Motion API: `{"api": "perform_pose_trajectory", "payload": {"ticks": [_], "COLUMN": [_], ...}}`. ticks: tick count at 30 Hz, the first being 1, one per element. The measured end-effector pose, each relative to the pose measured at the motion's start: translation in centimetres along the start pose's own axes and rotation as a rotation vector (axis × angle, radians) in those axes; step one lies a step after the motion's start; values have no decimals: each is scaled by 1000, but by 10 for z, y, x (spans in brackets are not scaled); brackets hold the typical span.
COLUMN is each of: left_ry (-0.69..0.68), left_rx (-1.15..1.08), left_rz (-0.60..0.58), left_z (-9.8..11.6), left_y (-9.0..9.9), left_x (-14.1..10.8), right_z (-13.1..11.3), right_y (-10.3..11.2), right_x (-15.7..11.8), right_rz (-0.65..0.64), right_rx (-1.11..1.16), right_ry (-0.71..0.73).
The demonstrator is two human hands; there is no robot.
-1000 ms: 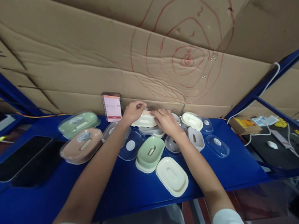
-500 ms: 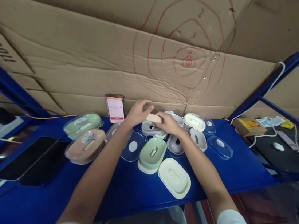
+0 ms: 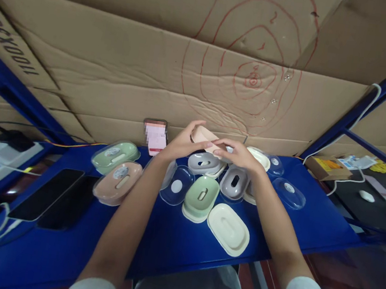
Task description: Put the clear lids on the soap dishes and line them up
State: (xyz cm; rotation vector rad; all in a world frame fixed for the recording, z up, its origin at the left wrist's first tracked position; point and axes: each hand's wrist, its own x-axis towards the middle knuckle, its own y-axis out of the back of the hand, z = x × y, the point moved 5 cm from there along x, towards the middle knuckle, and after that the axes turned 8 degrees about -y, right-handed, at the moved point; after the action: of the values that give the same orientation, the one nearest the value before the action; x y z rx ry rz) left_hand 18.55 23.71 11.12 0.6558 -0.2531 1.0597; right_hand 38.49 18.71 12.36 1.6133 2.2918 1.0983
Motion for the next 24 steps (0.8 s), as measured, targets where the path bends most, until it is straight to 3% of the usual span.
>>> {"api": "perform_pose_trajectory", "payload": {"ticks": [8, 11, 14, 18, 21, 24], "left_ry": [-16, 31, 120, 336, 509, 626], "left_rx": [86, 221, 413, 685, 827, 896], "left_rz": [-91, -143, -162, -201, -275, -368], "left_z": [-26, -25, -22, -27, -39, -50], "left_y": [-14, -12, 1, 30, 48, 55], "left_x": [-1, -4, -7, -19, -33, -43], "right_z": [13, 22, 28, 26, 20, 12], "right_y": [12, 18, 26, 31, 27, 12], "right_x": [-2, -2, -3, -6, -6, -5], "right_rz": [66, 163, 265, 292, 242, 117], "right_rx": [-211, -329, -440, -526, -548, -544], "right_ry": [-33, -78, -125, -153, -149, -133]}}
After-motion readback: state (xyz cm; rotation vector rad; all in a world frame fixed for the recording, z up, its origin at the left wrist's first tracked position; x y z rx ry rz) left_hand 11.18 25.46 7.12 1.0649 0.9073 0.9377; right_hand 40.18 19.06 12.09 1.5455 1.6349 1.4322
